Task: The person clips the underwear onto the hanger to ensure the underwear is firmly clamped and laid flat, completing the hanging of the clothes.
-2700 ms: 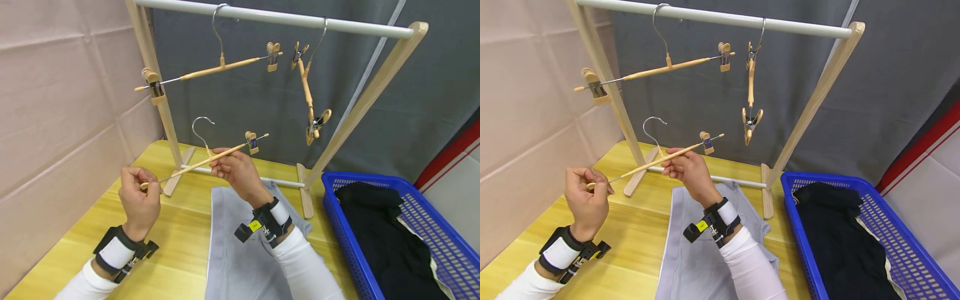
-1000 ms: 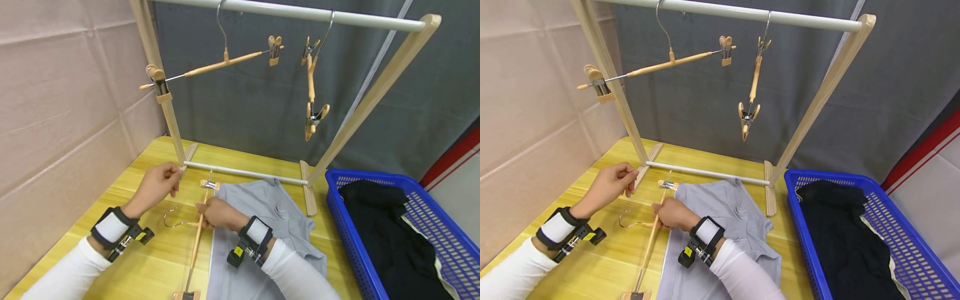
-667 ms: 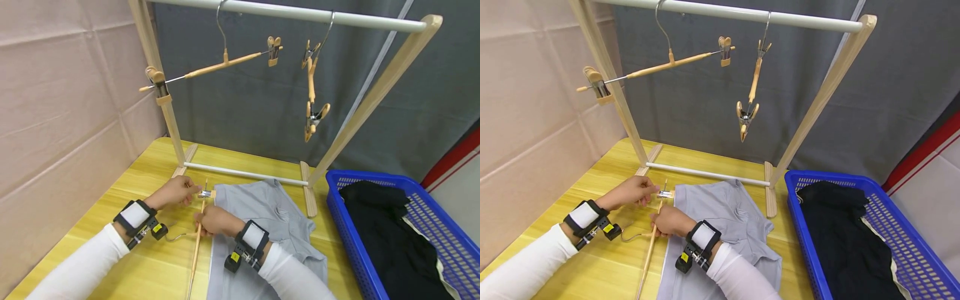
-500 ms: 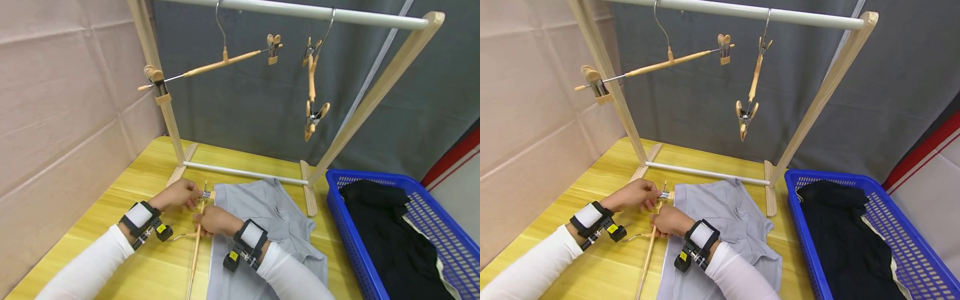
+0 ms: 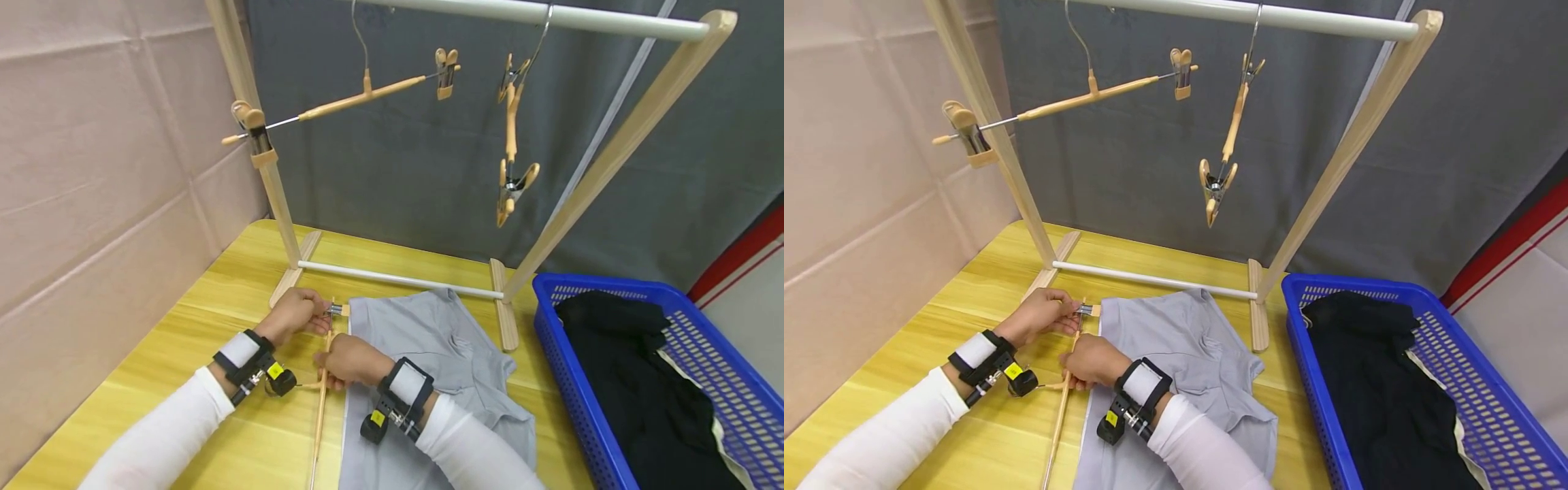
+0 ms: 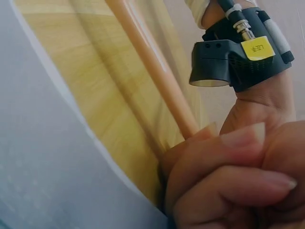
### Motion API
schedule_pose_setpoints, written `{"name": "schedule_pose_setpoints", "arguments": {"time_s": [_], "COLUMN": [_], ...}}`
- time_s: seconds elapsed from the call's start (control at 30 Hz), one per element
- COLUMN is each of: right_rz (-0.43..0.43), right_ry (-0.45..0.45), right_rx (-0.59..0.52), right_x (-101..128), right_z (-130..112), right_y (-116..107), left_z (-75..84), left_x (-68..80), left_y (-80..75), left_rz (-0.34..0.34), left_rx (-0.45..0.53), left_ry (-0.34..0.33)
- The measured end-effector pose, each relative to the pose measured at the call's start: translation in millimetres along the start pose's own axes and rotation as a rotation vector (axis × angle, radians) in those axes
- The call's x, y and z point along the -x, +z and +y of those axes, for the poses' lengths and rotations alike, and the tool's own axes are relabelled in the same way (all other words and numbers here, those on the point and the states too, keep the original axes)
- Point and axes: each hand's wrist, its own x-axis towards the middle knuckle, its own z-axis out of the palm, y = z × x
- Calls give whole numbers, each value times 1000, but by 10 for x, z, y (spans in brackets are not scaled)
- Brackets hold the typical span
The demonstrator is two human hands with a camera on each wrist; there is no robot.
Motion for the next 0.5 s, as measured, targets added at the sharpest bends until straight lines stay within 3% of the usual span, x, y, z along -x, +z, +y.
{"name": "schedule_pose_setpoints", "arguments": {"time_s": [0.1, 0.3, 0.4, 0.5], "right_rz": [23, 93, 101, 183], "right_ry": [12, -3, -5, 10], "right_rx": [5, 183, 248, 250], "right_x": [6, 28, 3, -48], "right_z": [-10, -53, -43, 12], "right_y": [8, -40, -141, -282], "left_z": [-2, -11, -18, -38], "left_x": [-26, -66, -84, -96], "left_y": [6, 5, -9, -30], "left_rz": [1, 3, -29, -62], "left_rx": [11, 21, -28, -106], "left_ry": [-2, -12, -13, -14]}}
